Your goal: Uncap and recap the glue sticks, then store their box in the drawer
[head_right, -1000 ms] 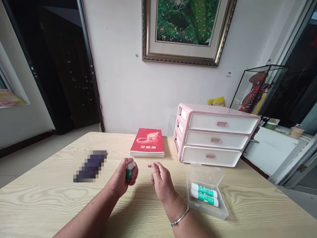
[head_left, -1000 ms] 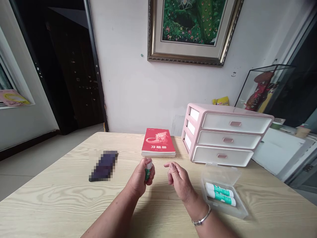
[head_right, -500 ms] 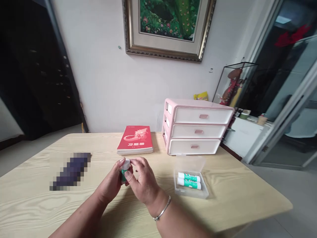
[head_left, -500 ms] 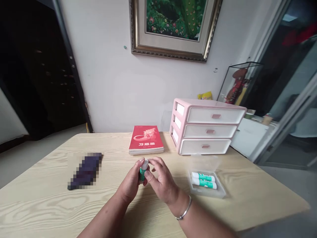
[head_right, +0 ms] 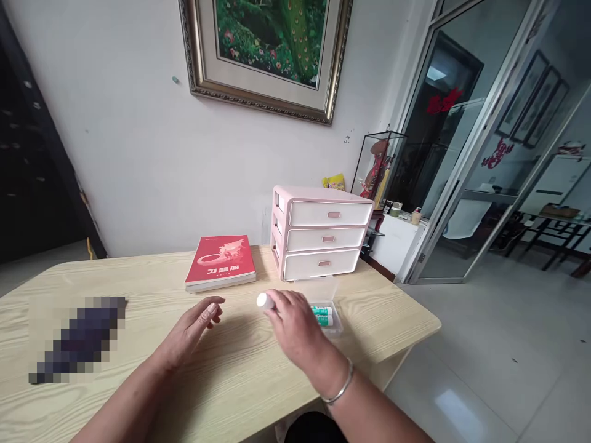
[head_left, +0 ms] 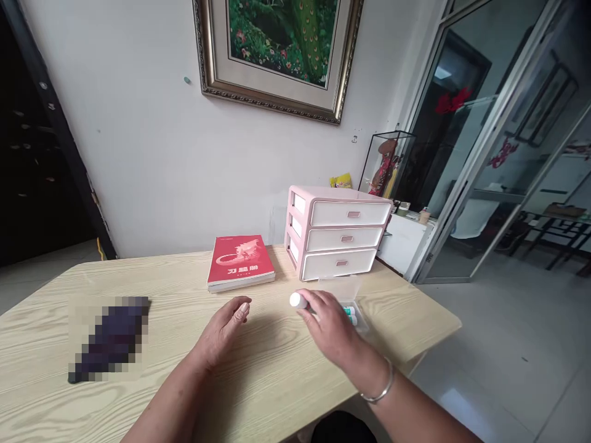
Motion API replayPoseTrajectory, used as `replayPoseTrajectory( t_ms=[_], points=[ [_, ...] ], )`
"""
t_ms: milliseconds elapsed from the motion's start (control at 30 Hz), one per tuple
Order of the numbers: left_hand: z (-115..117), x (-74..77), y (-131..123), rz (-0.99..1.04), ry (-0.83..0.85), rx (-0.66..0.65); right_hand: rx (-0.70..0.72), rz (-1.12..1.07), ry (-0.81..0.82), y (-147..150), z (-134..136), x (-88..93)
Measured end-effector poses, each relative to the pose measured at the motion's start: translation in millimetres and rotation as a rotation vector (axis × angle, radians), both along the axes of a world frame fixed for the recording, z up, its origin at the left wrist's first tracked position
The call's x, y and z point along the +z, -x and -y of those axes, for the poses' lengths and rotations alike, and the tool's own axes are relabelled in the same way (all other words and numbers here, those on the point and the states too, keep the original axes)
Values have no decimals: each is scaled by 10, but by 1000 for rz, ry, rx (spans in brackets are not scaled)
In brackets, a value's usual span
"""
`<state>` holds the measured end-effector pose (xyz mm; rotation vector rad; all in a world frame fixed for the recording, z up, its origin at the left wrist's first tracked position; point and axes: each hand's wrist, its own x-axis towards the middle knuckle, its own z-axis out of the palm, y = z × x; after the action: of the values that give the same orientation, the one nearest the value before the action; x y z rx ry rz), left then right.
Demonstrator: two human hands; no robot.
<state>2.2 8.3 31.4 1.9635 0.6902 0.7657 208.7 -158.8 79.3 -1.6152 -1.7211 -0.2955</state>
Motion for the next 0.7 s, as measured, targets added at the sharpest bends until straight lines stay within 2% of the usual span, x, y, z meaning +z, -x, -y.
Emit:
replayPoseTrajectory(
  t_ms=[133,267,467,700],
  points=[
    [-16,-12,-12,-32,-64,51,-140,176,244,-449,342,43],
    [-17,-41,-10,-67,-101,112,-193,268,389,-679,514,-69],
    [-1,-119,44,-161,-150,204,-209,283,444,-799,481,-238],
    [1,-186,91,-194,-136,287,-221,369,430,-798,453,-340]
  ],
)
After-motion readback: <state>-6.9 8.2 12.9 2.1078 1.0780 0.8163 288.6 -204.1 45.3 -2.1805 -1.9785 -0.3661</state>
